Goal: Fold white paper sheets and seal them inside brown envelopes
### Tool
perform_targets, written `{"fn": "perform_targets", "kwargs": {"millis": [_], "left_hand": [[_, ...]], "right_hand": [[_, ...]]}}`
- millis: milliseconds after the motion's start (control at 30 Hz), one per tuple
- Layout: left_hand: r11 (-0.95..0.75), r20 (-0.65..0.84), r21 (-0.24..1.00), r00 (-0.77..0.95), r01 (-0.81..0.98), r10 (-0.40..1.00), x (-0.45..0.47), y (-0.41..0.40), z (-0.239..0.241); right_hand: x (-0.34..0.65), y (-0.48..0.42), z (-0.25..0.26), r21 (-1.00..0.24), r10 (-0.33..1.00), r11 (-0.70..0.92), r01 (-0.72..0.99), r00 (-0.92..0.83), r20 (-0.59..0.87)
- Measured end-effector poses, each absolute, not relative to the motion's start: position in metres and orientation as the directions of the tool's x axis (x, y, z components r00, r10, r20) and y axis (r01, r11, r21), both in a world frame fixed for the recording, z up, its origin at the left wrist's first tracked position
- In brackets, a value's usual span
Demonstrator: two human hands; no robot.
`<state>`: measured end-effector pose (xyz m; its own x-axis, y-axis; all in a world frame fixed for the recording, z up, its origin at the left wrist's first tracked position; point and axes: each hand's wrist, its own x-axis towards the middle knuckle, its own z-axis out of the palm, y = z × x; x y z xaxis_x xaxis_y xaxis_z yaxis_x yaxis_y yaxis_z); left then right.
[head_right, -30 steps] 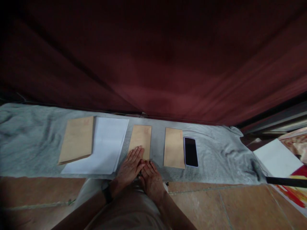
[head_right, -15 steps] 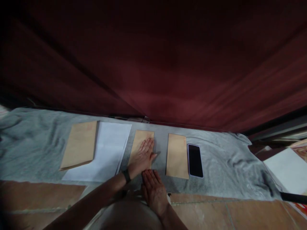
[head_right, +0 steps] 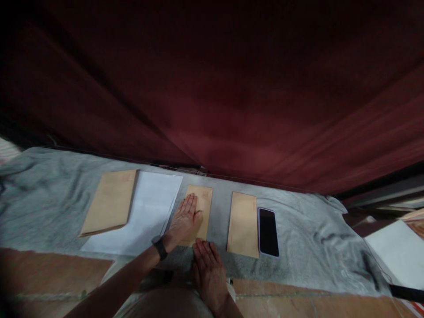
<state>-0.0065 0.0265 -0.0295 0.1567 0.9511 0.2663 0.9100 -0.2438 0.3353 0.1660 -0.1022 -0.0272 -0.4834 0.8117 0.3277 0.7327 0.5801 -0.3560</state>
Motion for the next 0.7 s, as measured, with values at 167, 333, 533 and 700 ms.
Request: {"fn": "perform_targets", "kwargs": {"millis": [167,333,533,700], "left_hand": [[-0.398,0.272,0.269,0.327,0.877,0.905,-0.018,-0.044,-0.023],[-0.529,0.27,0.121,0.485,0.84,0.832,-0.033,-0.093,-0.033],[-0.555,0.237,0.082,0.525,0.828,0.817,-0.036,-0.089,-0.033],[-0.548,0.254,0.06,0.518,0.834,0.816,-0.034,-0.088,-0.032]], "right_hand": [[0.167,-0.1,-0.026,-0.391,0.83,0.557,0.733,-0.472,0.297],[0.17,-0.1,-0.021,-0.389,0.833,0.553,0.737,-0.504,0.23],[0.156,-0.054,-0.023,-0.373,0.834,0.551,0.746,-0.489,0.255],[0.132,0.02,-0.03,-0.358,0.901,0.421,0.833,-0.34,0.268]]}}
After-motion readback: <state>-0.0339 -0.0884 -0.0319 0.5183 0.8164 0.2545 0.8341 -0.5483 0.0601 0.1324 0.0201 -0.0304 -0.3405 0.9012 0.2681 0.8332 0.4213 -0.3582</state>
